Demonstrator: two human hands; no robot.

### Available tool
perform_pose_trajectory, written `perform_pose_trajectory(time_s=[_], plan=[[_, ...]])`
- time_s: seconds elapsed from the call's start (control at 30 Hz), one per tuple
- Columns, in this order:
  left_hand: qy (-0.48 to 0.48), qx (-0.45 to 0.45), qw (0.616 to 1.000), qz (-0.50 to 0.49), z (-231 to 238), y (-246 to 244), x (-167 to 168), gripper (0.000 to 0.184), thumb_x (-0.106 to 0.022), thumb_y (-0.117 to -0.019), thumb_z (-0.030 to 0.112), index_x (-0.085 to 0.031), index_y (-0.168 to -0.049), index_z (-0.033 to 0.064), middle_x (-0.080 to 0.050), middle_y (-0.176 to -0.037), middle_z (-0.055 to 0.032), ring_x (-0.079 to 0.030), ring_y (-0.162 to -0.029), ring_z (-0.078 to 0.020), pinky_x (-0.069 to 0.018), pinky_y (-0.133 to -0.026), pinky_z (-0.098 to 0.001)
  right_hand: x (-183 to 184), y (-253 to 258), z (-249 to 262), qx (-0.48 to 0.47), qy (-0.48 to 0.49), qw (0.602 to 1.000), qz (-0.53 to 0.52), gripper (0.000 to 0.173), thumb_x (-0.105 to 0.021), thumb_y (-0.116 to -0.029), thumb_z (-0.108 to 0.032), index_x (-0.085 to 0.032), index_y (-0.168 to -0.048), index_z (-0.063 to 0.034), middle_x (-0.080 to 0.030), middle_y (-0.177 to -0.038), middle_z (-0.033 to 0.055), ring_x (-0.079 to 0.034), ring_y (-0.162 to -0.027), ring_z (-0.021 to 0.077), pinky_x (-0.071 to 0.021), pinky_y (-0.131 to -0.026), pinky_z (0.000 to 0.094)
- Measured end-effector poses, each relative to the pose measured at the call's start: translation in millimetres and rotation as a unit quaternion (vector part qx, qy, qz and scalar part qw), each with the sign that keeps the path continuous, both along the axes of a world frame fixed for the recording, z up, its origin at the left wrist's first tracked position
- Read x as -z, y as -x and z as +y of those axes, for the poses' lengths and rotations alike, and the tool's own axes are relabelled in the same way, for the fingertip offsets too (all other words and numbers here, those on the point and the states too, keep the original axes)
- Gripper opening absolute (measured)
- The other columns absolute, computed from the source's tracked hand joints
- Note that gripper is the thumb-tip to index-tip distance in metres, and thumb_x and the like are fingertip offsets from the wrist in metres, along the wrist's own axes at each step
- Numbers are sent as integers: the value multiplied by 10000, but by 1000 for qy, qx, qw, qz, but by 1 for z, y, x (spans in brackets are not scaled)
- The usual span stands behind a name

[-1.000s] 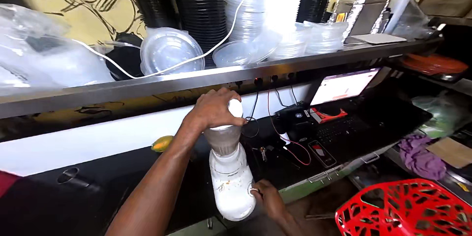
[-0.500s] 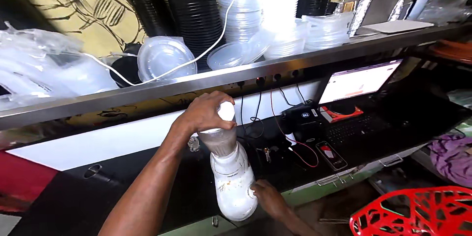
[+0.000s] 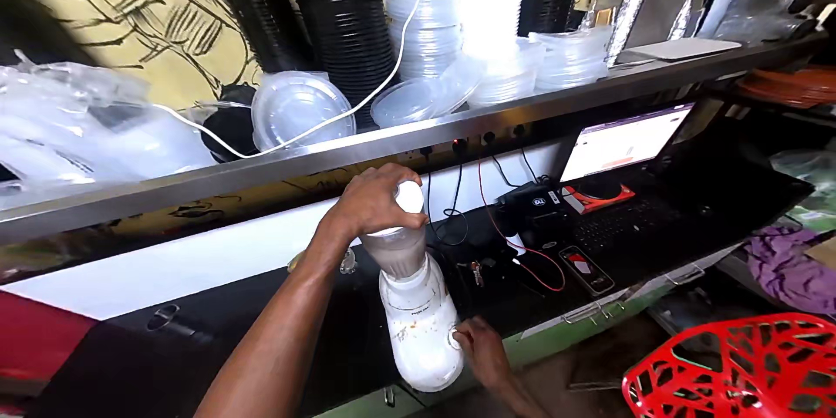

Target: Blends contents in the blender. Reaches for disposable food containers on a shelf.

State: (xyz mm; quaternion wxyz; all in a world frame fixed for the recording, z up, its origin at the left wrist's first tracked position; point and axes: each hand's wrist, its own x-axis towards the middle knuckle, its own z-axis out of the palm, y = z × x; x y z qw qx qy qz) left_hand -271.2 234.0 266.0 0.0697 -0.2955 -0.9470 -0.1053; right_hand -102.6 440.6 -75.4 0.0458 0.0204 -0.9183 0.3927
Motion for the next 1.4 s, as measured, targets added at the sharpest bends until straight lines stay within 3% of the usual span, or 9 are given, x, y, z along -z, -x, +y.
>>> perform_pose_trajectory(time_s=[0.2,0.37,0.5,0.67,0.73,0.87,0.97,1.1,1.4], plan=[[11,-3,1000,-2,1,0,-1,762,-719,-647,801,-655,-1279,381,-617,-1353,53,-604,-1184,-210,-507,-960,-543,-10,0,-13,93,27,991,-92,257,-651,-967,-329,-758,-1066,-118,-709,-1027,88,-698,-944,222,-577,-881,419],[9,-1,1000,4,1,1,1,758,-718,-642,804,-661,-1268,380,-626,-1338,54,-606,-1178,-204,-510,-952,-529,-17,3,-11,91,22,987,-130,264,-657,-955,-339,-754,-1081,-128,-710,-1057,83,-688,-989,230,-559,-909,441],[11,-2,1000,4,1,0,-1,758,-720,-645,800,-658,-1273,381,-622,-1350,56,-605,-1182,-199,-504,-956,-531,-21,5,1,-20,-17,994,-103,255,-637,-973,-257,-724,-1141,-87,-687,-1120,116,-682,-1023,249,-560,-934,427],[7,2,1000,7,1,1,0,747,-722,-647,792,-661,-1268,381,-629,-1336,59,-608,-1177,-199,-508,-951,-537,-13,17,26,-195,-66,978,17,218,-601,-1009,-187,-726,-1143,-69,-694,-1118,139,-677,-1079,271,-539,-999,414],[8,1,1000,8,1,1,0,748,-719,-646,795,-659,-1267,382,-629,-1334,63,-610,-1165,-190,-507,-940,-533,-11,21,31,-240,-89,965,57,210,-582,-1025,-178,-726,-1144,-82,-696,-1152,124,-659,-1143,261,-520,-1041,392],[6,4,1000,12,1,0,1,747,-716,-655,794,-662,-1270,374,-630,-1332,60,-610,-1169,-191,-509,-947,-527,-5,24,37,-272,-106,951,102,210,-556,-1048,-197,-716,-1138,-97,-699,-1145,100,-657,-1148,240,-522,-1035,366],[3,3,1000,6,1,-1,1,756,-724,-658,789,-663,-1279,364,-630,-1347,33,-612,-1186,-223,-508,-959,-558,-3,21,35,-257,-105,955,108,213,-559,-1047,-205,-722,-1134,-99,-706,-1167,89,-656,-1160,236,-524,-1037,372],[5,6,1000,8,0,0,1,765,-720,-661,792,-658,-1286,356,-630,-1347,23,-608,-1196,-225,-503,-971,-554,4,12,28,-179,-48,978,95,293,-606,-1024,-365,-737,-1118,-121,-710,-1110,79,-671,-1093,209,-543,-997,366],[8,1,1000,-1,2,-2,-1,756,-736,-668,774,-653,-1290,354,-623,-1348,34,-606,-1190,-215,-501,-972,-542,13,-2,4,-37,-37,995,83,276,-585,-1021,-356,-748,-1049,-135,-694,-1014,76,-673,-1027,218,-565,-934,365]])
